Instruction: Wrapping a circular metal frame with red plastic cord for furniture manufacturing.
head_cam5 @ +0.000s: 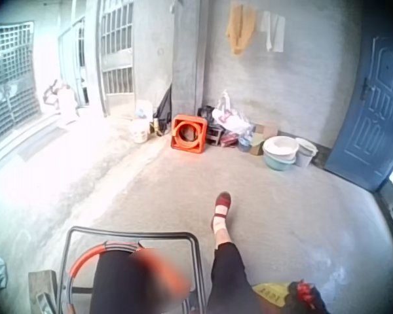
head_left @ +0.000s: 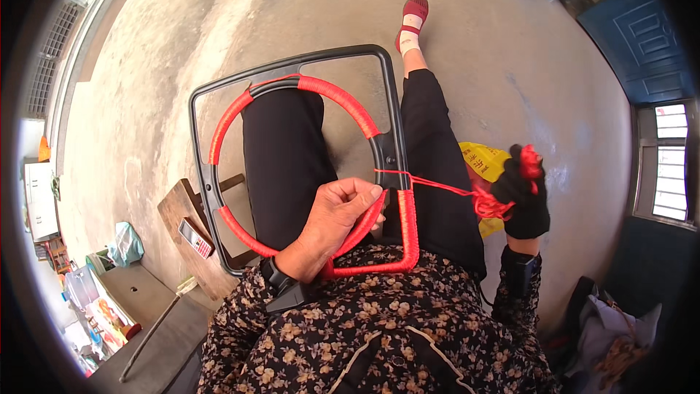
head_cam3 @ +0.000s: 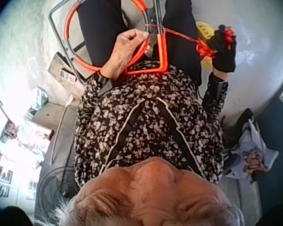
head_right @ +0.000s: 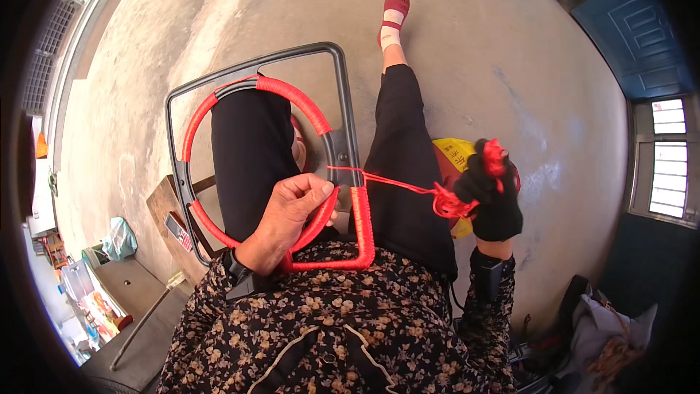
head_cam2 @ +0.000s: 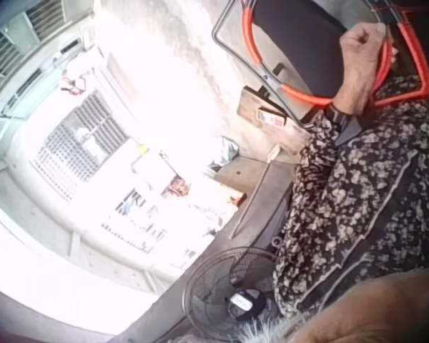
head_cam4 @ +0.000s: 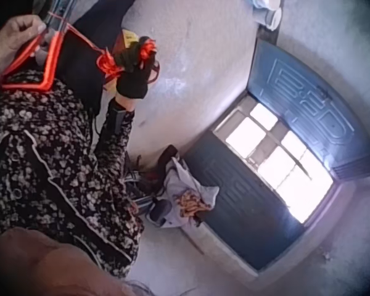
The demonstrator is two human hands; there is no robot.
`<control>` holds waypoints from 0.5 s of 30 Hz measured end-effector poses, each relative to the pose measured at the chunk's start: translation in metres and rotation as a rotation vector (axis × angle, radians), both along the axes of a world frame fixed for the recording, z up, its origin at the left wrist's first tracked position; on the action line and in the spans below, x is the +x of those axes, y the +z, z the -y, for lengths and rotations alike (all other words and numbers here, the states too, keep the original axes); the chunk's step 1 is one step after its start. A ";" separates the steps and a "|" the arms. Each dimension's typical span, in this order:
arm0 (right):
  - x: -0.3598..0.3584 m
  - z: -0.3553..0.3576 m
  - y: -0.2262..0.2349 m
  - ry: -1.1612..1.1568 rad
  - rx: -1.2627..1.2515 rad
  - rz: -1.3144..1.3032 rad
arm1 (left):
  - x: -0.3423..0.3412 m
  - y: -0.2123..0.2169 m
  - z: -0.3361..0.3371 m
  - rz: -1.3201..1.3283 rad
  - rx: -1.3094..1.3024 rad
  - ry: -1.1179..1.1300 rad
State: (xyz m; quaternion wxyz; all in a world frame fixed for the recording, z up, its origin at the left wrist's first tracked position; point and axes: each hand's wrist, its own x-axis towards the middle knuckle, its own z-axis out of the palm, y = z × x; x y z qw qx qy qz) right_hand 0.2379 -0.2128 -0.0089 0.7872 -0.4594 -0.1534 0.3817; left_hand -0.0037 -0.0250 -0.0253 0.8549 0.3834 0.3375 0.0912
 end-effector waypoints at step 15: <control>-0.017 -0.043 -0.027 0.204 -0.630 0.324 | 0.001 -0.003 0.003 0.123 -0.038 0.103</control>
